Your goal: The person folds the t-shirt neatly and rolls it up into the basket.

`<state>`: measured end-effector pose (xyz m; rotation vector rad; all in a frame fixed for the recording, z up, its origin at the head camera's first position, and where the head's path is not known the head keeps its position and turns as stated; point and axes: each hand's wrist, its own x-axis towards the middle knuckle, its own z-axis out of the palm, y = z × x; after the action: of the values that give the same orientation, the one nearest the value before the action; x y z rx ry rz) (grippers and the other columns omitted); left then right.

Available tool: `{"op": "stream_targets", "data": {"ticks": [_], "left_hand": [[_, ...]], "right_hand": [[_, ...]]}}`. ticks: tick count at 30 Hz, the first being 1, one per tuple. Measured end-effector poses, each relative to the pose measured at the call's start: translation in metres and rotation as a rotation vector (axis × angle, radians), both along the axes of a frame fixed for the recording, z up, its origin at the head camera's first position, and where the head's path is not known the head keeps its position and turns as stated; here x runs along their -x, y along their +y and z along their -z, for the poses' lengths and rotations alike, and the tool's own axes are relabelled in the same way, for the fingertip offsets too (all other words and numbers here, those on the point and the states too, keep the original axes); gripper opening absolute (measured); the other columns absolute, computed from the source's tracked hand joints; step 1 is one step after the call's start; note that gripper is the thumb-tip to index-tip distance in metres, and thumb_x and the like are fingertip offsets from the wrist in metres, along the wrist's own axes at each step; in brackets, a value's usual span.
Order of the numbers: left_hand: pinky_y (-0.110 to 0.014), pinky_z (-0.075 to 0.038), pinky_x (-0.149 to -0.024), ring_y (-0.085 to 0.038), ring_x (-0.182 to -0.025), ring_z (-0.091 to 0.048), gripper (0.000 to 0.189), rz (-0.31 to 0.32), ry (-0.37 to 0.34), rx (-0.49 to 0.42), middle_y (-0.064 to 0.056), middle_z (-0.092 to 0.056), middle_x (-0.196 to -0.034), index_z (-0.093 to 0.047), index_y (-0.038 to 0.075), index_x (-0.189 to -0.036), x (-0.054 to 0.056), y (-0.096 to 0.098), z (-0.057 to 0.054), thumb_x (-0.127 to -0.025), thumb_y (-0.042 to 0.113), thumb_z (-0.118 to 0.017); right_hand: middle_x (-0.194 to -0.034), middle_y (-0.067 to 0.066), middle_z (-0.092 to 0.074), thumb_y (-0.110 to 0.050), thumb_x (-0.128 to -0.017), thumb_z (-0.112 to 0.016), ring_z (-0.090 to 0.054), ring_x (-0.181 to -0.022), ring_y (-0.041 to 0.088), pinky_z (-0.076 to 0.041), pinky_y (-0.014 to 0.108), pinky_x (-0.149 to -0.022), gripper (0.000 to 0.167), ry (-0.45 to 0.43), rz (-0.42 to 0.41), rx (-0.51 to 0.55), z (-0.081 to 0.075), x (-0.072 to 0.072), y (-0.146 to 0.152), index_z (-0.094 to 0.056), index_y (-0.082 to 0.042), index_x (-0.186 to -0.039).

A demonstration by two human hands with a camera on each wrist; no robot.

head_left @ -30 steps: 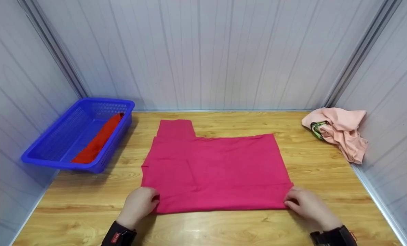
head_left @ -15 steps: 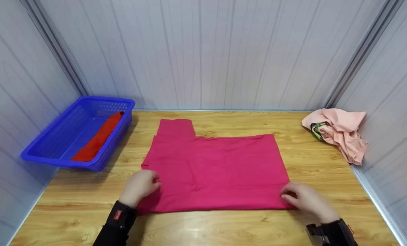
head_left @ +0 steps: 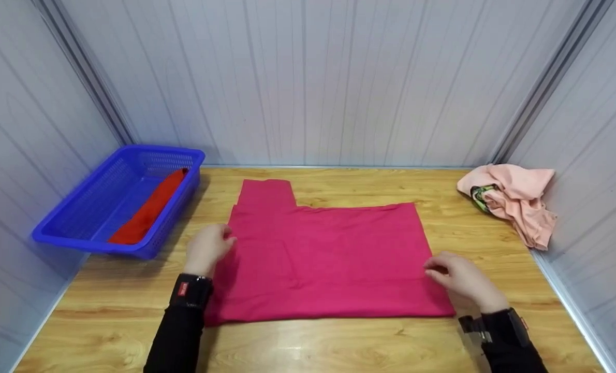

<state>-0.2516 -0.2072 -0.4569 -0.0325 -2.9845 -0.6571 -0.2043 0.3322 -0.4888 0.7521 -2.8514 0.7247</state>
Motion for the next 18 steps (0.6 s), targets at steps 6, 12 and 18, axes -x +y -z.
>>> {"op": "stream_targets", "data": {"ticks": [6, 12, 18], "left_hand": [[-0.054, -0.051, -0.076, -0.04, -0.099, -0.066, 0.027, -0.062, 0.044, -0.017, -0.02, -0.07, -0.11, -0.072, 0.001, -0.111, 0.021, -0.003, 0.004, -0.091, 0.017, -0.064], [-0.055, -0.051, -0.071, -0.04, -0.097, -0.066, 0.025, -0.1, 0.052, 0.003, -0.02, -0.07, -0.109, -0.073, 0.002, -0.108, 0.036, -0.004, 0.006, -0.09, 0.014, -0.059], [-0.056, -0.051, -0.071, -0.042, -0.096, -0.066, 0.021, -0.105, 0.059, 0.014, -0.02, -0.07, -0.106, -0.073, 0.003, -0.103, 0.046, -0.003, 0.011, -0.09, 0.014, -0.06]], "right_hand": [[-0.089, 0.004, -0.068, -0.006, -0.09, -0.07, -0.066, -0.085, 0.028, -0.052, 0.048, -0.08, 0.007, 0.004, 0.054, 0.015, -0.003, 0.021, 0.003, -0.072, -0.003, -0.096], [-0.092, 0.009, -0.07, -0.007, -0.092, -0.067, -0.065, -0.09, 0.033, -0.05, 0.051, -0.084, 0.011, -0.03, 0.086, 0.019, -0.001, 0.041, 0.005, -0.072, 0.0, -0.098], [-0.089, 0.009, -0.069, -0.006, -0.092, -0.066, -0.065, -0.085, 0.031, -0.05, 0.049, -0.08, 0.011, -0.046, 0.099, 0.02, 0.003, 0.056, 0.008, -0.072, 0.001, -0.096]]}}
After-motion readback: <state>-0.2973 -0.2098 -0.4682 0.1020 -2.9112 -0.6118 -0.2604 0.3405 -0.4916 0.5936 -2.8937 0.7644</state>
